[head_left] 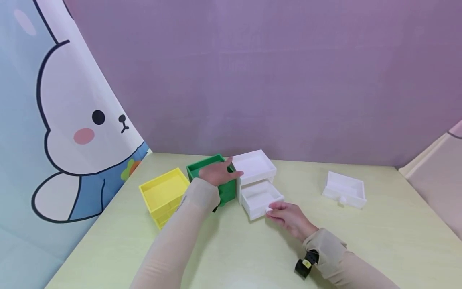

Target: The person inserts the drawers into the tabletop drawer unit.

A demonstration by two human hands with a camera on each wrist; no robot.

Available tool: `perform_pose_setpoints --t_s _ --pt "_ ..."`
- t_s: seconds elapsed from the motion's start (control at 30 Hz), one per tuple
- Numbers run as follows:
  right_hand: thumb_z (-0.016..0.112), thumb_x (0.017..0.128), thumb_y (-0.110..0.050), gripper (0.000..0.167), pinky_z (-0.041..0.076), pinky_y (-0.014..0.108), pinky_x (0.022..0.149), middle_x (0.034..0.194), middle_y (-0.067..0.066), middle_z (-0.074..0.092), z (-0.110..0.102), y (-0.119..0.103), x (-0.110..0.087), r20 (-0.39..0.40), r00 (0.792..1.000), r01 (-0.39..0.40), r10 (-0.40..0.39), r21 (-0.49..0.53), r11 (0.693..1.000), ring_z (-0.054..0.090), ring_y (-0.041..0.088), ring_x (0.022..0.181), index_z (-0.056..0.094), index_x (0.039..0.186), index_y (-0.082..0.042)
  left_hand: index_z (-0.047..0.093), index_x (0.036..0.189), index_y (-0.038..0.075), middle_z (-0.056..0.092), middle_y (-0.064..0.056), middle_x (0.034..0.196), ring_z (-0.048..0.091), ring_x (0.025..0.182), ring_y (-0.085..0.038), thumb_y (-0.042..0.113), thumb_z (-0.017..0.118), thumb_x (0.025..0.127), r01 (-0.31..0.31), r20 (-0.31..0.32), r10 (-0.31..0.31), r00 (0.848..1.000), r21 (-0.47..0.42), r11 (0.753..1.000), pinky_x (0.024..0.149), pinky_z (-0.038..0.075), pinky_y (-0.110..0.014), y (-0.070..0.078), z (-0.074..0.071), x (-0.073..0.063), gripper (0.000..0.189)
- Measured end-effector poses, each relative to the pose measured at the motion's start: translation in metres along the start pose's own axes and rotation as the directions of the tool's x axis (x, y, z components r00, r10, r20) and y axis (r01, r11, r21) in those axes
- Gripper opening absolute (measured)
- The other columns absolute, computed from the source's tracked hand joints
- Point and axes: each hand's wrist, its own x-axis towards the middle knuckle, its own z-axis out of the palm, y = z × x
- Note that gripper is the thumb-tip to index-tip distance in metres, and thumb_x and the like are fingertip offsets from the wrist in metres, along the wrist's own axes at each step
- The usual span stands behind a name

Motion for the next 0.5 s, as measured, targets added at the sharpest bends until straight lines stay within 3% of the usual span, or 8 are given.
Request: perform_pose_setpoints --t_s 0.5 --pt "0.058 0.085 0.015 0.011 0.053 0.024 0.075 0.081 0.006 0.062 0.001 0.0022 0.0061 0.013 1.0 -0.01 0.011 -0.005 1.0 0.066 0.012 0.074 0.059 0.094 0.009 0.015 0.154 0.035 0.046 -0.001 0.059 0.032 0.046 -0.012 0.074 0.038 0.087 -0.004 0.002 0.004 1.0 -0.004 1.0 0.048 0.025 -0.026 0.0005 -0.0009 -0.0012 0.08"
